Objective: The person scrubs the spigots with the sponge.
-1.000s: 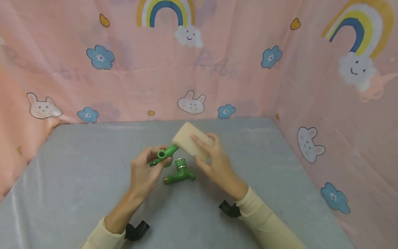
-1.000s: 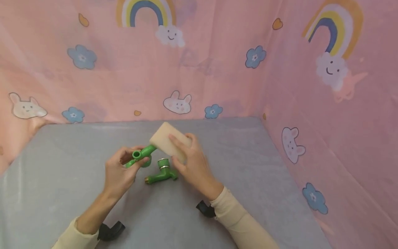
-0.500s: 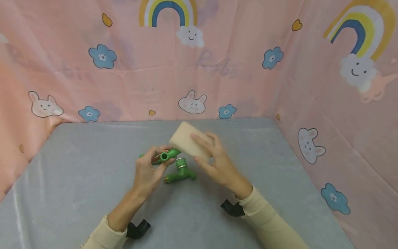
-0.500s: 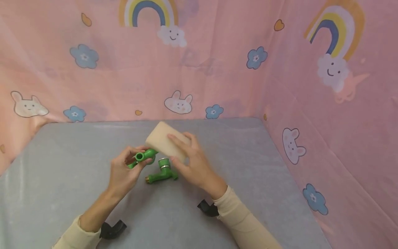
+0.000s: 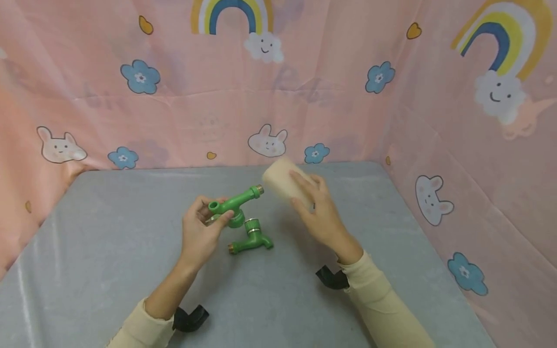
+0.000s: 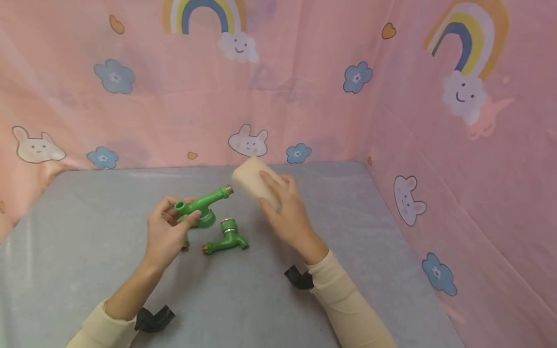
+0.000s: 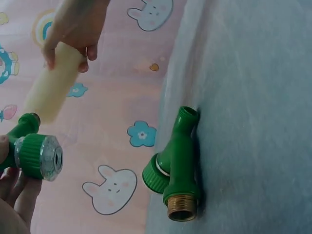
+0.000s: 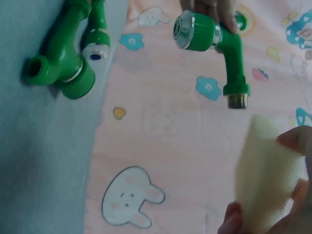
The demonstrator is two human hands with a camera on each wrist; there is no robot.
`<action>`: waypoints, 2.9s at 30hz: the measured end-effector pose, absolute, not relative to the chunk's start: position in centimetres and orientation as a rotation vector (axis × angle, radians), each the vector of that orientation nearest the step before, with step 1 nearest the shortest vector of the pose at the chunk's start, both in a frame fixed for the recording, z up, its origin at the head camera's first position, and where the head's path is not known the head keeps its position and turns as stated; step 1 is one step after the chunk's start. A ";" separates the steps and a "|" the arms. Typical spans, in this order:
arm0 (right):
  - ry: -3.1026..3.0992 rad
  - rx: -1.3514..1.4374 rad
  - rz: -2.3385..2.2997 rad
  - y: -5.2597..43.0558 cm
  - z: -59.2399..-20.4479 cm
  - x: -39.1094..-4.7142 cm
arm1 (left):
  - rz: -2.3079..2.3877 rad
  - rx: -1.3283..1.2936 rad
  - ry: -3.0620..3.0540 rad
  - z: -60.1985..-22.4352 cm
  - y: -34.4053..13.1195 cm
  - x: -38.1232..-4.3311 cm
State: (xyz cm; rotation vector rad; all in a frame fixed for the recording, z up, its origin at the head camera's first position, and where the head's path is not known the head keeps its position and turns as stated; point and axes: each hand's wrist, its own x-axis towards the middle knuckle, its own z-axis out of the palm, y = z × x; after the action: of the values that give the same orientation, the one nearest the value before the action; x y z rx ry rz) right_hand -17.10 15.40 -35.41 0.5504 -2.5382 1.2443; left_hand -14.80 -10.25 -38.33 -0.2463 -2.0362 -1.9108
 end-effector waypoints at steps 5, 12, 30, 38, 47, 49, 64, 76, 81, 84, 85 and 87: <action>-2.402 0.807 1.228 13.8 -35.7 -16.2 | -2.112 -0.175 -2.039 -38.1 -10.4 -14.8; -2.355 0.818 1.059 12.7 -36.7 -16.2 | -2.226 -0.185 -2.039 -37.7 -10.3 -14.8; -2.283 0.850 1.338 14.3 -36.5 -17.2 | -2.798 -0.047 -1.958 -38.5 -10.7 -15.3; -2.375 0.909 1.447 14.4 -36.1 -16.9 | -2.833 -0.154 -1.886 -38.2 -11.4 -15.4; -2.438 0.776 1.370 15.3 -35.3 -16.9 | -2.219 -0.159 -2.118 -38.5 -11.6 -15.7; -2.445 0.829 1.326 14.9 -35.3 -16.5 | -2.094 -0.252 -2.141 -38.9 -11.2 -15.6; -2.681 0.835 1.208 16.0 -35.2 -17.1 | -1.883 -0.537 -2.274 -38.9 -11.1 -15.5; -2.437 0.992 1.038 12.6 -36.7 -16.2 | -1.902 -0.669 -2.466 -39.2 -10.1 -15.1; -2.494 0.878 0.997 13.6 -37.1 -17.3 | -1.904 -0.564 -2.589 -39.1 -10.3 -15.2; -2.524 0.769 1.008 14.5 -36.9 -17.8 | -1.919 -0.504 -2.637 -38.9 -10.6 -15.1; -2.522 0.740 1.029 14.7 -36.7 -17.8 | -1.907 -0.500 -2.645 -38.8 -10.7 -15.1; -2.490 0.718 1.068 14.8 -36.4 -17.7 | -1.868 -0.484 -2.653 -38.7 -10.8 -15.1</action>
State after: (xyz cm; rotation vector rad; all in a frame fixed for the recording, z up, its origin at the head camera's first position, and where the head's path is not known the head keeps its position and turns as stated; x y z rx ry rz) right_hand -17.68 14.82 -36.36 0.7180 -2.4902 1.0683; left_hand -15.13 -10.80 -38.67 -0.4841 -2.6527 -1.8677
